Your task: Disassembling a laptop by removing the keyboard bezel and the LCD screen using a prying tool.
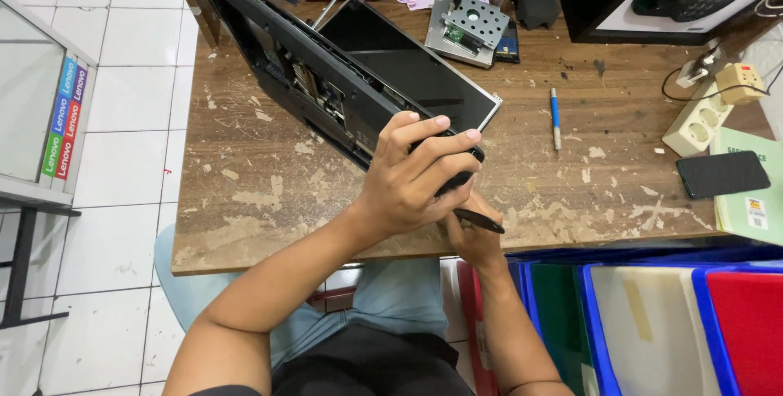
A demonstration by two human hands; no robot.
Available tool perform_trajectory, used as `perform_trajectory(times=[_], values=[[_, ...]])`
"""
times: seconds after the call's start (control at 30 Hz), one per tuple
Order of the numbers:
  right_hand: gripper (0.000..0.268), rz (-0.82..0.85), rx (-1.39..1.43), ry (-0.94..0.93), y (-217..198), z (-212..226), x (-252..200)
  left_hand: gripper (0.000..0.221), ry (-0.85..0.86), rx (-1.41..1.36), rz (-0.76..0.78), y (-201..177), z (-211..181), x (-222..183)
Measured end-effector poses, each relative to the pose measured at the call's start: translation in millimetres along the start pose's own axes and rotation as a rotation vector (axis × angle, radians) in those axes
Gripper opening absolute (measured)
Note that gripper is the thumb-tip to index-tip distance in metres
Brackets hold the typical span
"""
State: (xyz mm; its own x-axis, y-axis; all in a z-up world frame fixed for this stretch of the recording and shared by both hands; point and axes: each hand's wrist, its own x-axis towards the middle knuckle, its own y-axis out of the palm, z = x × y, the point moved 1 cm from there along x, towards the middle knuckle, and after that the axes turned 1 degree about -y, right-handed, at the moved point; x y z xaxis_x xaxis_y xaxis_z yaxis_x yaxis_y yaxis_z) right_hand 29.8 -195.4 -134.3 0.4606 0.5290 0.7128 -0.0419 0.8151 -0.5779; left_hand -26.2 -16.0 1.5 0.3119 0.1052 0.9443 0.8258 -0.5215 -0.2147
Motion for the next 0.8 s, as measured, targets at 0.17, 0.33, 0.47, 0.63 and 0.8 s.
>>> perform_trajectory(times=[0.17, 0.33, 0.47, 0.63, 0.8], values=[[0.008, -0.047, 0.034, 0.014, 1, 19, 7, 0.011, -0.004, -0.006, 0.003, -2, -3, -2], [0.013, -0.214, 0.474, 0.140, -2, -19, -20, 0.011, 0.010, -0.004, 0.006, -3, -5, 0], [0.013, -0.217, 0.524, 0.140, -6, -4, 0, 0.010, 0.008, 0.009, 0.004, -1, -5, 0], [0.016, -0.278, 0.569, 0.116, 12, -8, 5, 0.011, -0.007, -0.003, 0.047, -3, -8, 4], [0.021, -0.355, 0.685, 0.108, 17, -7, 8, 0.014, -0.007, -0.009, 0.090, -4, -7, 7]])
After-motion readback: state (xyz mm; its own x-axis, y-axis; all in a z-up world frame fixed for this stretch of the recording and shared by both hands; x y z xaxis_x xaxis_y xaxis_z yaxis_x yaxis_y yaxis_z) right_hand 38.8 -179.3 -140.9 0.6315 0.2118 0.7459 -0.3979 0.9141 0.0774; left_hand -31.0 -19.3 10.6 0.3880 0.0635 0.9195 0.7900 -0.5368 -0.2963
